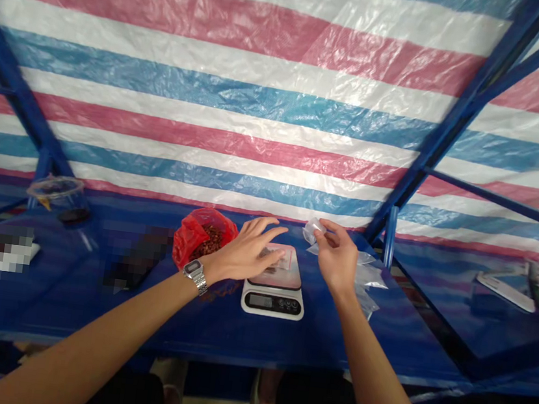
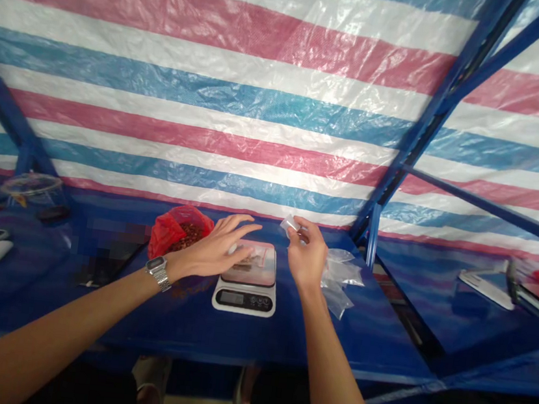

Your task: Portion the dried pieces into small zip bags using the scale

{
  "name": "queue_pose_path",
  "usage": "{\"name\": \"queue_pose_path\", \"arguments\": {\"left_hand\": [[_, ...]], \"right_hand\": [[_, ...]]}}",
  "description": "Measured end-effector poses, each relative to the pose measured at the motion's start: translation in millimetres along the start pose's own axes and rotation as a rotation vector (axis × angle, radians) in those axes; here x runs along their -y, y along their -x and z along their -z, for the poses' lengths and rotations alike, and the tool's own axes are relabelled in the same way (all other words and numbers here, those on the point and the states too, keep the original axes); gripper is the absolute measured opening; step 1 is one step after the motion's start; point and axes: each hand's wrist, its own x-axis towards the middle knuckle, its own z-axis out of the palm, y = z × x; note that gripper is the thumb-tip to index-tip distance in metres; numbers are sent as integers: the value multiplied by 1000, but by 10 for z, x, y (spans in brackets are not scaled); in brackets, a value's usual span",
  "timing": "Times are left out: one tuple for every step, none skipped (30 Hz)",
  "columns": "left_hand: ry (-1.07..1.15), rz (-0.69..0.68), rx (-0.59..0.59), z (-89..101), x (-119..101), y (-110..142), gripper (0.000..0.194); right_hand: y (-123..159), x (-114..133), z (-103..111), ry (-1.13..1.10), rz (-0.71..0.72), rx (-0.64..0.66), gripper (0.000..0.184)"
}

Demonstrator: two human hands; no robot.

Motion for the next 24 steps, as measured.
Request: {"name": "queue_pose_path", "arguments": {"left_hand": [[10, 29, -39, -21, -13, -20, 50], [19, 57, -76, -47, -26, -44, 48], [27, 79, -108, -77, -40, -69, 46], [34, 95, -135, -106, -52, -91, 44], [42, 106, -160, -133, -62, -109, 43], [51, 112, -182, -156, -67, -120, 42], [59, 118, -201, -172, -69, -123, 42], [65, 124, -214, -182, -66, -115, 41], [70, 130, -218, -188, -58, -98, 41], [73, 133, -211, -190, -47, -72, 41], [73, 130, -196, -190, -34, -37, 40], [71, 123, -179, -191, -20, 4, 40], [67, 117, -167, -195, -7, 48, 40], [63, 113, -165, -201, 5, 93, 40], [58, 112, -169, -212, 14, 135, 40], [52, 113, -177, -224, 20, 173, 39], [45, 115, -183, -236, 22, 203, 40], [37, 114, -183, -245, 21, 224, 40], [27, 107, -178, -250, 16, 235, 40], [15, 95, -170, -248, 8, 235, 40], [2, 80, -161, -239, -1, 227, 40], [-10, 61, -150, -226, -11, 211, 40], [-19, 39, -131, -211, -21, 188, 41], [-26, 17, -108, -197, -28, 162, 42]], "right_hand": [[3, 10, -10, 22, 16, 1, 41], [6, 24, -21, 42, 32, -1, 39], [7, 42, -35, 61, 47, -3, 37], [6, 64, -52, 76, 62, -9, 36], [4, 89, -72, 86, 79, -19, 35], [1, 118, -96, 93, 100, -35, 34], [-1, 148, -121, 99, 123, -55, 33], [-1, 180, -148, 105, 149, -74, 32], [3, 210, -173, 110, 176, -90, 31], [11, 239, -195, 114, 202, -98, 30], [24, 263, -212, 119, 226, -96, 29], [41, 283, -223, 124, 246, -86, 28], [62, 296, -228, 130, 262, -74, 27], [84, 302, -226, 137, 271, -64, 27], [106, 302, -219, 145, 274, -57, 26], [125, 297, -207, 153, 271, -55, 26], [141, 286, -192, 160, 264, -57, 26], [152, 272, -175, 165, 255, -65, 26], [158, 256, -157, 169, 245, -76, 26], [161, 240, -138, 173, 233, -87, 27], [161, 226, -120, 176, 221, -98, 27], [160, 215, -103, 178, 207, -109, 28], [160, 207, -89, 178, 193, -119, 29], [162, 204, -77, 177, 180, -127, 30]]}}
